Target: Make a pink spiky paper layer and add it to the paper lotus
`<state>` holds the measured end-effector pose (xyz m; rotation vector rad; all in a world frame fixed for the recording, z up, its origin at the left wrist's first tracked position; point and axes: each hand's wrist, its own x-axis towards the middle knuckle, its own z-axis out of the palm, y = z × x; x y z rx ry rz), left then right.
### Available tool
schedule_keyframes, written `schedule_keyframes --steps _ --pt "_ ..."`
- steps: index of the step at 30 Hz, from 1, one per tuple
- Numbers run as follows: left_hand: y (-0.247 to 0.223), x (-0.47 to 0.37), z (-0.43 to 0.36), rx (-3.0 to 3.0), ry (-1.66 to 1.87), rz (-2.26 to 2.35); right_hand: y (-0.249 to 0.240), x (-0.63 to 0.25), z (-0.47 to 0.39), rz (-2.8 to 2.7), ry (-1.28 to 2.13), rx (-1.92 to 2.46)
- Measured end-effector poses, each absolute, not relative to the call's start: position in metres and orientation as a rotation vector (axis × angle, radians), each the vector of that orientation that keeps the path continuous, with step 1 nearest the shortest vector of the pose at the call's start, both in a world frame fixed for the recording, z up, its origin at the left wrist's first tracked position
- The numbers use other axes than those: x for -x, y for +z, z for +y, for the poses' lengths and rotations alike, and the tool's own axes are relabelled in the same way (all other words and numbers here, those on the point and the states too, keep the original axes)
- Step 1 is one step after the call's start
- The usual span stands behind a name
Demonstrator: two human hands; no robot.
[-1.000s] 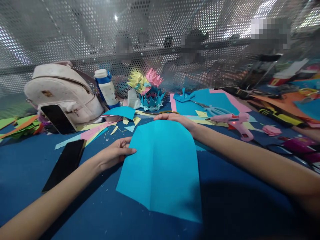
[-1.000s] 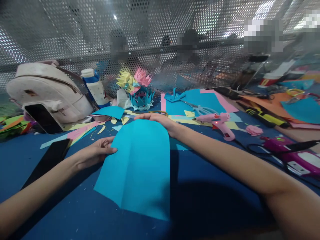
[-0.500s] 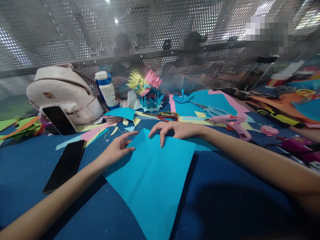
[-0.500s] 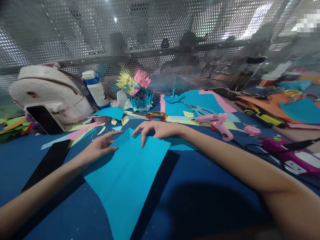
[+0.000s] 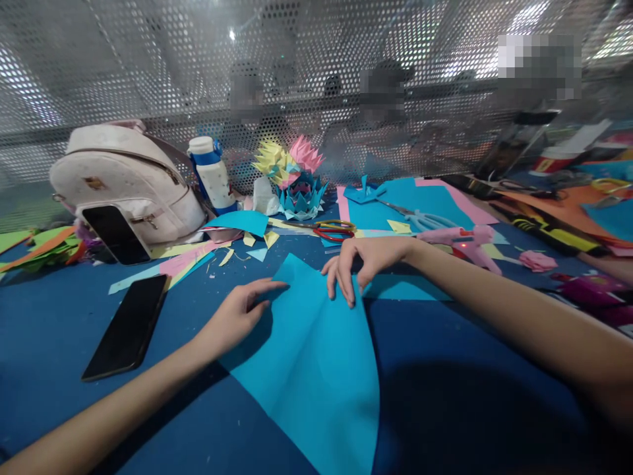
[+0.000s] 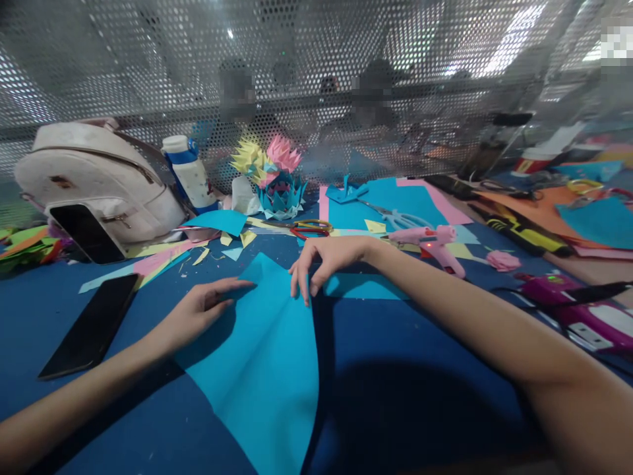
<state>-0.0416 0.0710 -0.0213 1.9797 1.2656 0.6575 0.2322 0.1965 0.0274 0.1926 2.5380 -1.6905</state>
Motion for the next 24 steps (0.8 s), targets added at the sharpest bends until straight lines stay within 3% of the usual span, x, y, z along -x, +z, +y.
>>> schedule_keyframes --steps 5,8,14,16,21,24 --pt "-0.032 0.034 0.055 -2.501 0.485 1.108 0.009 -0.228 0.201 2.566 -1.672 -0.561" --pt "-0.03 0.03 0.05 -2.508 0.369 0.934 0.0 -0.22 0.198 2.703 -1.627 -0.715" --pt "0.012 0.042 0.056 -2.079 1.056 1.273 -0.014 -0.202 0.186 2.936 -1.388 -0.916" --pt "0.024 0.039 0.043 -2.194 1.11 1.256 -0.019 -0.197 0.183 3.016 -1.237 -0.951" --pt "0.009 0.012 -0.001 -2.955 0.558 0.737 -0.025 -0.187 0.173 3.133 -0.837 -1.131" --pt "-0.014 0.003 -0.008 -3.131 0.33 0.759 -0.024 -0.182 0.168 3.095 -0.656 -1.266"
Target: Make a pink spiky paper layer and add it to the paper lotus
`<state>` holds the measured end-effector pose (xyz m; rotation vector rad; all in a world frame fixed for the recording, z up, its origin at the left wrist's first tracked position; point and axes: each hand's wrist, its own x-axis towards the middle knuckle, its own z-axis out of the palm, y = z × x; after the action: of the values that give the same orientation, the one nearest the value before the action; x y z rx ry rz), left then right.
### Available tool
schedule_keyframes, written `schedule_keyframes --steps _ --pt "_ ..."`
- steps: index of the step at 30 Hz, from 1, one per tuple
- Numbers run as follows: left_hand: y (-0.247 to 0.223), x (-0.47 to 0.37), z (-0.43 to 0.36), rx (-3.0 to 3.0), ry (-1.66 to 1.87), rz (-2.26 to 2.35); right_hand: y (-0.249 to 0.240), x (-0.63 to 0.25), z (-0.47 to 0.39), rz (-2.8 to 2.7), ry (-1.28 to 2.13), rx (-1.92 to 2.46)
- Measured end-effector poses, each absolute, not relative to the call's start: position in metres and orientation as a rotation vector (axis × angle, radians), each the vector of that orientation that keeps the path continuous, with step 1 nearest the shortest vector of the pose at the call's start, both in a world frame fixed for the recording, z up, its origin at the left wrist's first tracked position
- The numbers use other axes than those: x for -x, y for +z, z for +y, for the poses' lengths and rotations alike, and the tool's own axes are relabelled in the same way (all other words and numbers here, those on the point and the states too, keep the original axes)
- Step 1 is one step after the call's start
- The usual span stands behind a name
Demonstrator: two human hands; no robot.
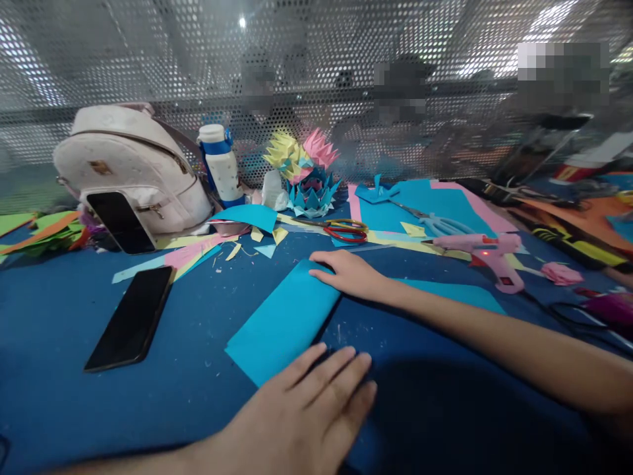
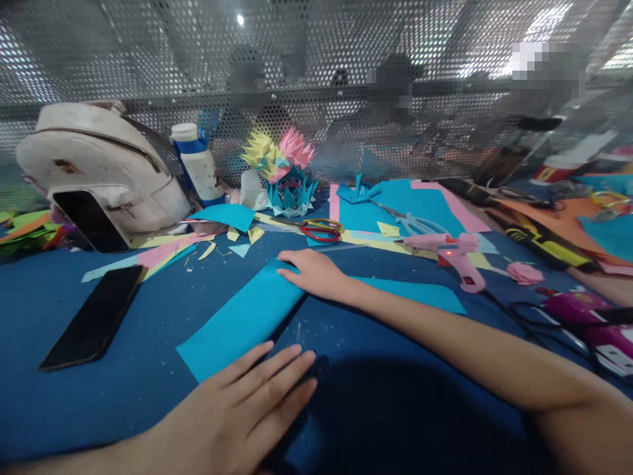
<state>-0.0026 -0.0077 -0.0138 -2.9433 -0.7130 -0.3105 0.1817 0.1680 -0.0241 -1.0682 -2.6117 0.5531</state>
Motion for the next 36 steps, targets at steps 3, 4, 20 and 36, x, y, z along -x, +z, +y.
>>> schedule_keyframes --steps 3,4,20,36 --pt "-0.028 0.007 -0.002 2.937 -0.227 -0.897 -0.025 -0.181 0.166 -2.575 0.534 1.096" --pt "-0.03 0.009 0.001 2.946 -0.212 -0.948 -0.025 -0.181 0.166 -2.553 0.546 1.071" --pt "-0.051 0.017 0.008 3.084 -0.28 -1.037 -0.04 -0.176 0.153 -2.842 0.29 0.416" --pt "-0.051 0.015 0.007 3.192 -0.271 -1.139 -0.043 -0.177 0.152 -2.852 0.294 0.417"
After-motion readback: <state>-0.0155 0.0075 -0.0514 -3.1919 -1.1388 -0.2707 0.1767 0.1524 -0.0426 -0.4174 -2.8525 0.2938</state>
